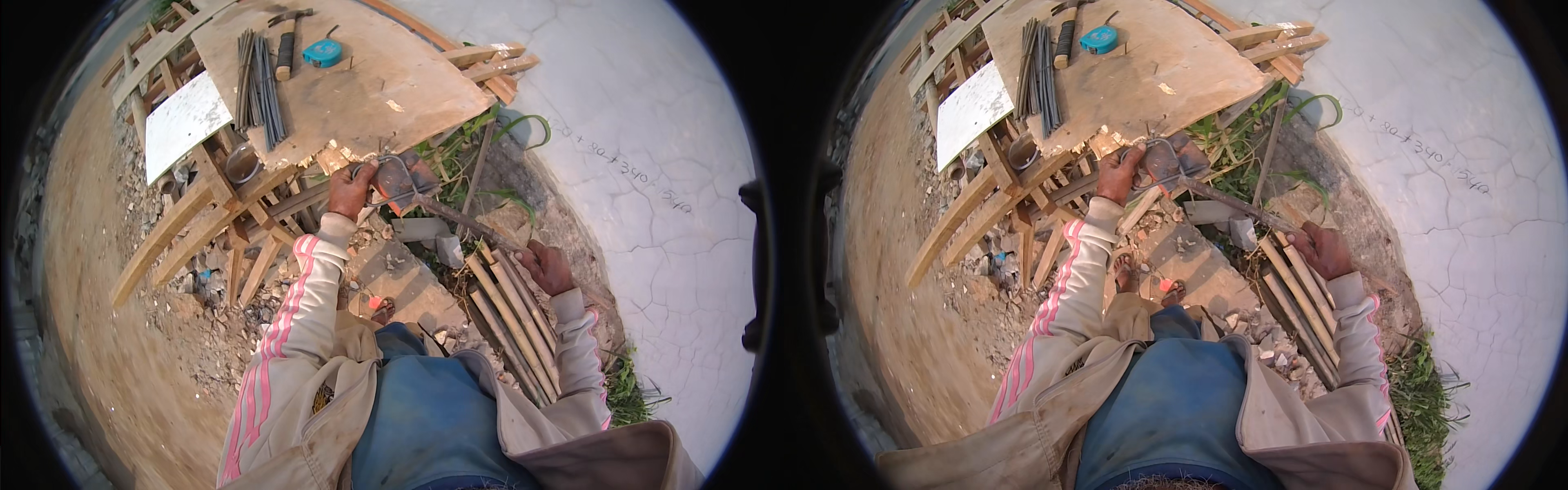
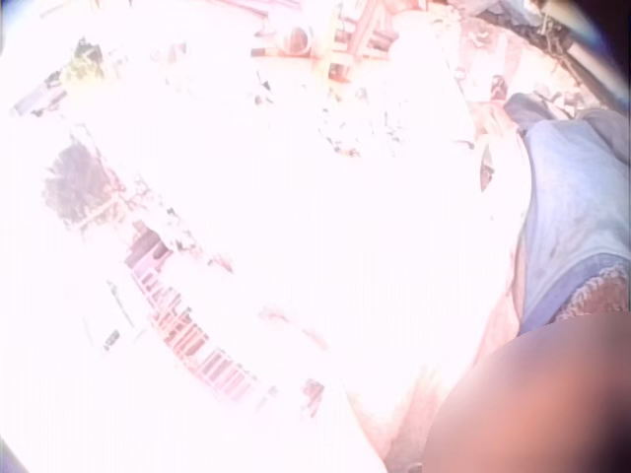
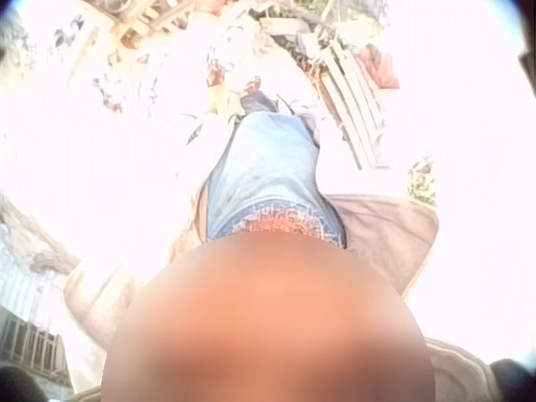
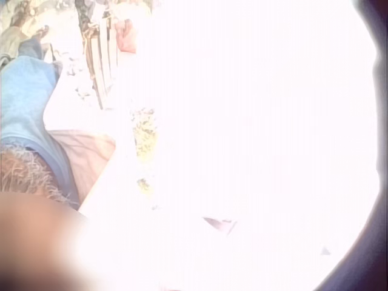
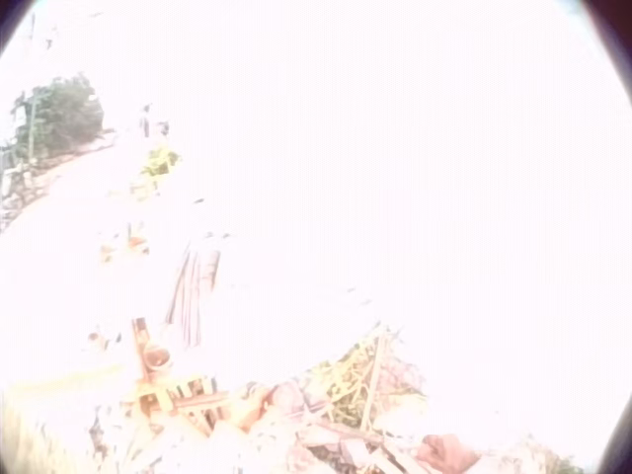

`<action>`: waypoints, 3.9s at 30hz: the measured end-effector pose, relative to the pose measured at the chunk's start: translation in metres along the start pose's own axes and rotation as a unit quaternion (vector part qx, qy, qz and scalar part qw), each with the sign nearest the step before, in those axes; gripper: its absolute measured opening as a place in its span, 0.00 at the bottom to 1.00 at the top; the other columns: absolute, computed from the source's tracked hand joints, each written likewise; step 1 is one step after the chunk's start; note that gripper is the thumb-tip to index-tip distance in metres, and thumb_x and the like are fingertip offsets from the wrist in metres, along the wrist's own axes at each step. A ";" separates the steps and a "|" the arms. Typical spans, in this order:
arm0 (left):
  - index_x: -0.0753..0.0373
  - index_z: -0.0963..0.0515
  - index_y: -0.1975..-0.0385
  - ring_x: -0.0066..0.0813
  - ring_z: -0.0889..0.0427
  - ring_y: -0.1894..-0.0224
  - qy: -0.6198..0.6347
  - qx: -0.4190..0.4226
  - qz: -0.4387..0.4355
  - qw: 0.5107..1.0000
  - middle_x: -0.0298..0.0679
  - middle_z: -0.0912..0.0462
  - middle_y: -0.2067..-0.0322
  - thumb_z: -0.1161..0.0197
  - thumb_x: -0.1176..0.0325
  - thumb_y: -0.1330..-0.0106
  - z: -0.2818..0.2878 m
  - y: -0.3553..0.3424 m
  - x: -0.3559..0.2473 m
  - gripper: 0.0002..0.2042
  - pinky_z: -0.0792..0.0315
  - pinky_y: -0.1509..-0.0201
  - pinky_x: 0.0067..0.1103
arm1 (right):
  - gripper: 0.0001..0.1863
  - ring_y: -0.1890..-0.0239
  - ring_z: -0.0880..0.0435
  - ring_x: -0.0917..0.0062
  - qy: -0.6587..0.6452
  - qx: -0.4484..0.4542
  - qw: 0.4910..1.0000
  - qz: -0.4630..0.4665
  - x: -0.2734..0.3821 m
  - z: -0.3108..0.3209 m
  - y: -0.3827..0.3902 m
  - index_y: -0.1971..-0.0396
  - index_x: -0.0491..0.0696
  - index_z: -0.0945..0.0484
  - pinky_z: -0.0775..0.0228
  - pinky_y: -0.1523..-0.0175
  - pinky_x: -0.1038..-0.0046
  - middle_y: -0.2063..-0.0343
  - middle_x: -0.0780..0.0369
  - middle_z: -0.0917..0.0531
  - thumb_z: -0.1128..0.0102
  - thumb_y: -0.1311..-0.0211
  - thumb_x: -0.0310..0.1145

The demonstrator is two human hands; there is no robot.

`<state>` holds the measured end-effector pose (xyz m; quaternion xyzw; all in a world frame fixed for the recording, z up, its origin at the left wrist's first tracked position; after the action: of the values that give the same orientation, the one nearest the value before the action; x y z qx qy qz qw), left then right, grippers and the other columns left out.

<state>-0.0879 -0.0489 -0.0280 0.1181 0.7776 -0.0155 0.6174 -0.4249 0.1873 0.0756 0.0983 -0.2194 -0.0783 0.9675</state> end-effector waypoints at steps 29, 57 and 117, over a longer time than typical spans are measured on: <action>0.64 0.27 0.75 0.28 0.31 0.78 -0.227 0.328 -0.208 0.893 0.35 0.32 0.80 0.37 0.52 0.29 -0.068 0.064 -0.095 0.20 0.38 0.73 0.26 | 0.15 0.93 0.37 0.88 -0.671 0.151 0.719 -0.101 0.083 -0.090 -0.046 0.67 0.45 0.23 0.46 0.88 0.84 0.84 0.60 0.20 0.36 0.31 0.43; 0.64 0.21 0.60 0.21 0.17 0.77 0.051 0.248 0.118 0.960 0.35 0.17 0.71 0.47 0.50 0.22 -0.006 0.048 -0.028 0.20 0.21 0.73 0.18 | 0.09 0.74 0.21 0.74 -0.275 -0.413 0.867 -0.041 0.246 -0.114 -0.033 0.62 0.42 0.20 0.29 0.66 0.72 0.76 0.57 0.19 0.31 0.38 0.29; 0.61 0.26 0.69 0.24 0.23 0.83 0.098 0.291 0.204 0.930 0.36 0.21 0.76 0.46 0.49 0.23 0.008 0.002 0.011 0.20 0.27 0.79 0.21 | 0.18 0.69 0.21 0.43 -0.249 -0.255 0.871 -0.338 0.283 -0.187 0.097 0.62 0.40 0.29 0.32 0.66 0.53 0.74 0.45 0.21 0.46 0.25 0.43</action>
<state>-0.0818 -0.0461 -0.0402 0.4496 0.7548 -0.1036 0.4663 -0.0793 0.2549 0.0475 -0.1068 -0.3787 -0.4758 0.7866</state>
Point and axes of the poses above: each hand's wrist, its own y-axis away from the middle knuckle, its own z-axis out of the back of the hand, x = y × z, the point moved 6 cm from there along -y, towards the middle knuckle
